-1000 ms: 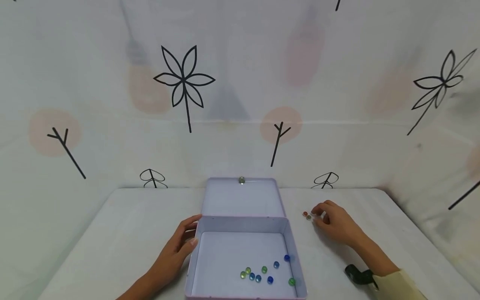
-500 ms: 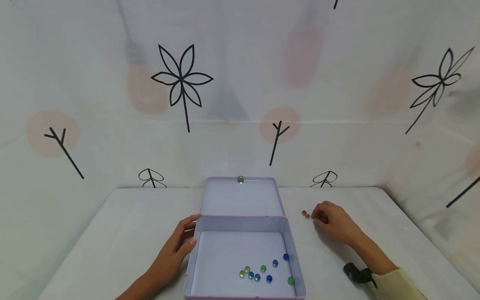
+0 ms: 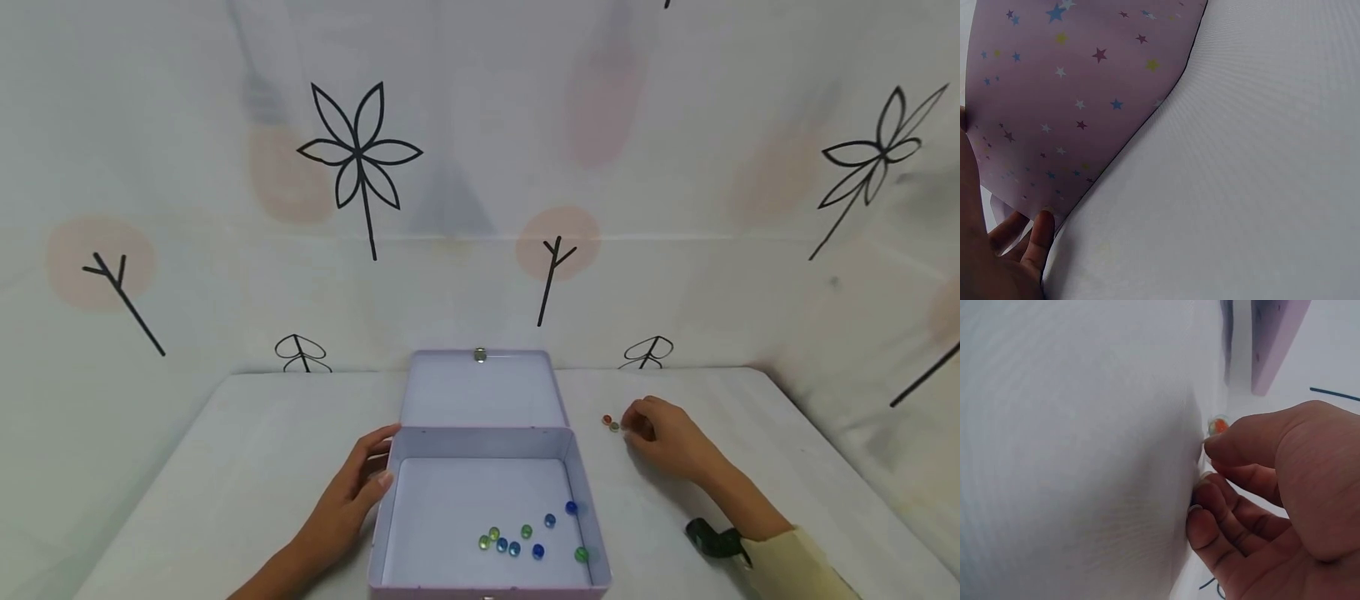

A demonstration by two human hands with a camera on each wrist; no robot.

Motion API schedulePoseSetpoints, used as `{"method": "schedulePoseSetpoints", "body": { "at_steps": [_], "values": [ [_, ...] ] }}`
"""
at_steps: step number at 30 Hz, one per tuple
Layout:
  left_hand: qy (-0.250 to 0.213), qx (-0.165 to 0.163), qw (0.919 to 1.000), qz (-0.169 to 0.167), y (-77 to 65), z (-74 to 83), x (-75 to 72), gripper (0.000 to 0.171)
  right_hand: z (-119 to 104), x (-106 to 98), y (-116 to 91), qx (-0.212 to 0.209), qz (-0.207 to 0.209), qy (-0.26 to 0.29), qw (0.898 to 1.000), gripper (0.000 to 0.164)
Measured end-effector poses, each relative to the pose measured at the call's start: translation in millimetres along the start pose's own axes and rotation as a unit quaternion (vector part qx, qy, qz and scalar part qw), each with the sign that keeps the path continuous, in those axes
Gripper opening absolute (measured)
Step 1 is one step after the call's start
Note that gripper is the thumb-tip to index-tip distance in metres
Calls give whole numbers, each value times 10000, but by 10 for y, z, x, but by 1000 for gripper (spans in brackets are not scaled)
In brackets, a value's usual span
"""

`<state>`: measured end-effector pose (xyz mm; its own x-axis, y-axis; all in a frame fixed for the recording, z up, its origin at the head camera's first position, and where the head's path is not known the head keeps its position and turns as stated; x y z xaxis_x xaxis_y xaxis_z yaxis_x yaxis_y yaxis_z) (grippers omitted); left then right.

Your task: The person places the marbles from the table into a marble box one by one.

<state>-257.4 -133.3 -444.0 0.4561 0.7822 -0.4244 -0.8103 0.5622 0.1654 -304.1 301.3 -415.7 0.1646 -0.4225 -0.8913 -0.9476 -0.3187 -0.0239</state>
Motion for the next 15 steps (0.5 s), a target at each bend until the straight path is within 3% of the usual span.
{"method": "schedulePoseSetpoints", "body": {
  "at_steps": [6, 15],
  "values": [
    [-18, 127, 9999, -2, -1, 17, 8, 55, -24, -10, -4, -125, 116, 64, 9998, 20],
    [-46, 88, 9999, -20, -8, -5, 2, 55, -86, 11, 41, -230, 237, 143, 9994, 10]
  ]
}}
Point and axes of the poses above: each hand's wrist, its own y-axis towards the middle knuckle, its own x-axis out of the palm, z = x × y, the point moved 10 cm from there along y, towards the middle knuckle, and after that the axes turned 13 degrees about -z, right-handed, at the moved point
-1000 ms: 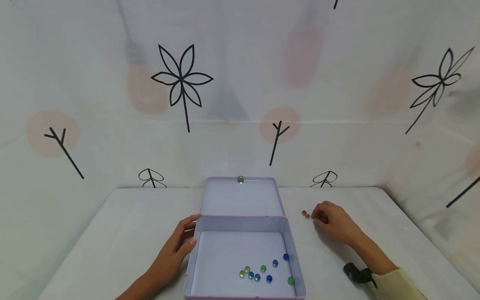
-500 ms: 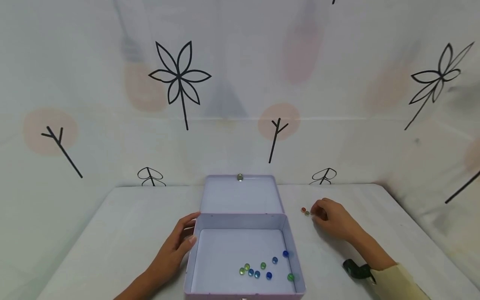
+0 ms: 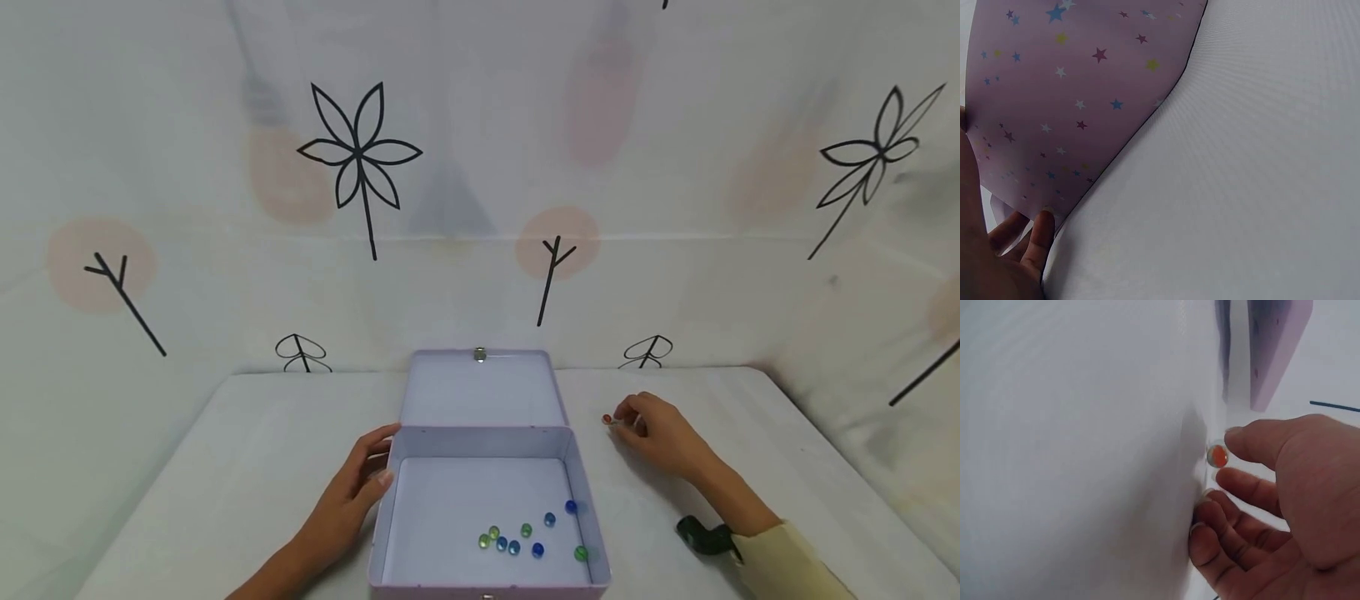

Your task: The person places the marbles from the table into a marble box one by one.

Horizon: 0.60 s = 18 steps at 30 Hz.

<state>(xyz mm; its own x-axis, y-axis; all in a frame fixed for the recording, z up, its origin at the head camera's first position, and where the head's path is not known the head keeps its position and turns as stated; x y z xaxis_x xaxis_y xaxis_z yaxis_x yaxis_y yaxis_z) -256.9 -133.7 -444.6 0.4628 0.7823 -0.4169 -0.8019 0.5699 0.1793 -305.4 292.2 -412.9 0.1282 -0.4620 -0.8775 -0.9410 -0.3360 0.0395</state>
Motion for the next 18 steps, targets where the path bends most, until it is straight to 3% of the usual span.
{"method": "schedulePoseSetpoints", "body": {
  "at_steps": [11, 18],
  "values": [
    [86, -24, 10000, 33, -23, 19, -46, 54, -39, 33, 46, 90, 20, 64, 9999, 7],
    [13, -31, 10000, -11, -8, 28, -2, 54, -10, 20, 24, 124, 20, 26, 9999, 7]
  ]
}}
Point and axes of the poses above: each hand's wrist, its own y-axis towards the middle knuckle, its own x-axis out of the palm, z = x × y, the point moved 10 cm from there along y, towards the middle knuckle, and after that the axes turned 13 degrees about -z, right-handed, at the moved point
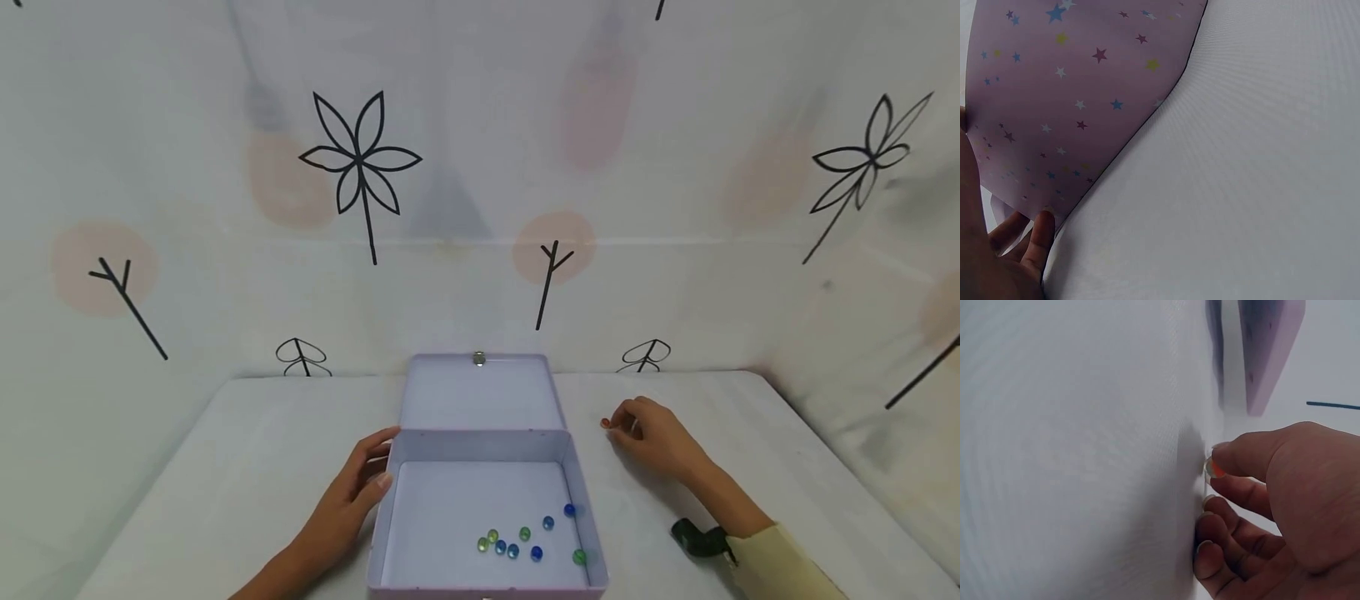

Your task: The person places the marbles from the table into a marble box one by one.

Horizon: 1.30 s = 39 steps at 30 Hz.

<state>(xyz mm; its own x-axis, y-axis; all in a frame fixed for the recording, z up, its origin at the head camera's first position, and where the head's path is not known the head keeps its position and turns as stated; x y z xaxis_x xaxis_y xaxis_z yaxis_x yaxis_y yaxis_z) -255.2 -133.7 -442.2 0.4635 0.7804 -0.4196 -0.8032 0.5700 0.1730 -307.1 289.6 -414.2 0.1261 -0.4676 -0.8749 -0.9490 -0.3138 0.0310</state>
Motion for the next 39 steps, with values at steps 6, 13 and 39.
{"method": "schedulePoseSetpoints", "body": {
  "at_steps": [6, 13, 39],
  "values": [
    [71, -6, 10000, 55, 8, -15, 0, 54, 36, 17, 3, 68, -47, 68, 9999, 8],
    [43, 66, 10000, 0, 29, -17, 3, 54, 48, 13, -6, 186, -123, 77, 9997, 9],
    [-43, 20, 10000, -4, 13, -35, -8, 54, -160, -26, -38, -9, -32, 152, 9999, 17]
  ]
}}
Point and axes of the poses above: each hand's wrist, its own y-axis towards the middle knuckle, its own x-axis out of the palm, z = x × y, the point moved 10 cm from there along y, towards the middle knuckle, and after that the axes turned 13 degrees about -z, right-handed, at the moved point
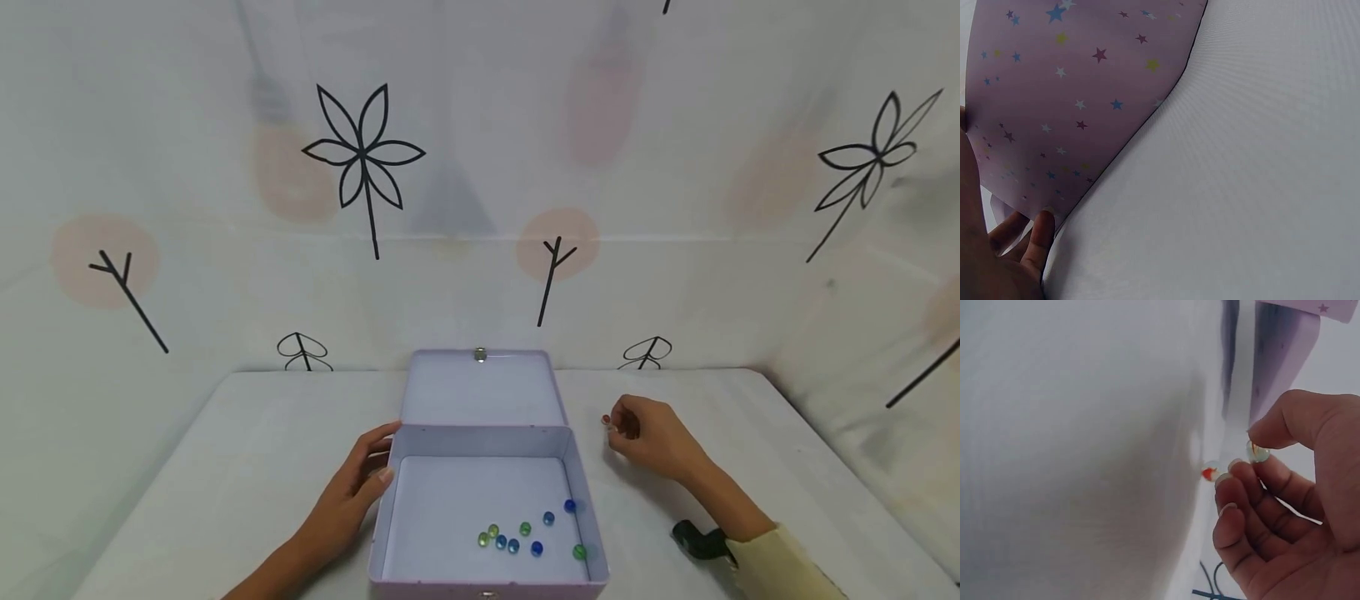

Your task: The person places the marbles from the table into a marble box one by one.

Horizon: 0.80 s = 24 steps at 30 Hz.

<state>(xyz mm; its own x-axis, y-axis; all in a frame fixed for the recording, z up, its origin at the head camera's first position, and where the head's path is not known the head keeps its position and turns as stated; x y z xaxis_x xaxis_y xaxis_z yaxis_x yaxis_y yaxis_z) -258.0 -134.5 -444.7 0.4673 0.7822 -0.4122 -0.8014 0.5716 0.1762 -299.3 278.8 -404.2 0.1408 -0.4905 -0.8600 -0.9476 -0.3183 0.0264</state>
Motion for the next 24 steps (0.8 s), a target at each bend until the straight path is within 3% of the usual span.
{"method": "schedulePoseSetpoints", "body": {
  "at_steps": [8, 24],
  "values": [
    [70, 24, 10000, -3, -34, 26, -19, 54, -280, -75, -30, -557, 440, 120, 9974, 24],
    [116, 192, 9997, -33, -12, 58, -2, 55, -721, -114, -138, -1017, 605, 185, 9928, 27]
  ]
}}
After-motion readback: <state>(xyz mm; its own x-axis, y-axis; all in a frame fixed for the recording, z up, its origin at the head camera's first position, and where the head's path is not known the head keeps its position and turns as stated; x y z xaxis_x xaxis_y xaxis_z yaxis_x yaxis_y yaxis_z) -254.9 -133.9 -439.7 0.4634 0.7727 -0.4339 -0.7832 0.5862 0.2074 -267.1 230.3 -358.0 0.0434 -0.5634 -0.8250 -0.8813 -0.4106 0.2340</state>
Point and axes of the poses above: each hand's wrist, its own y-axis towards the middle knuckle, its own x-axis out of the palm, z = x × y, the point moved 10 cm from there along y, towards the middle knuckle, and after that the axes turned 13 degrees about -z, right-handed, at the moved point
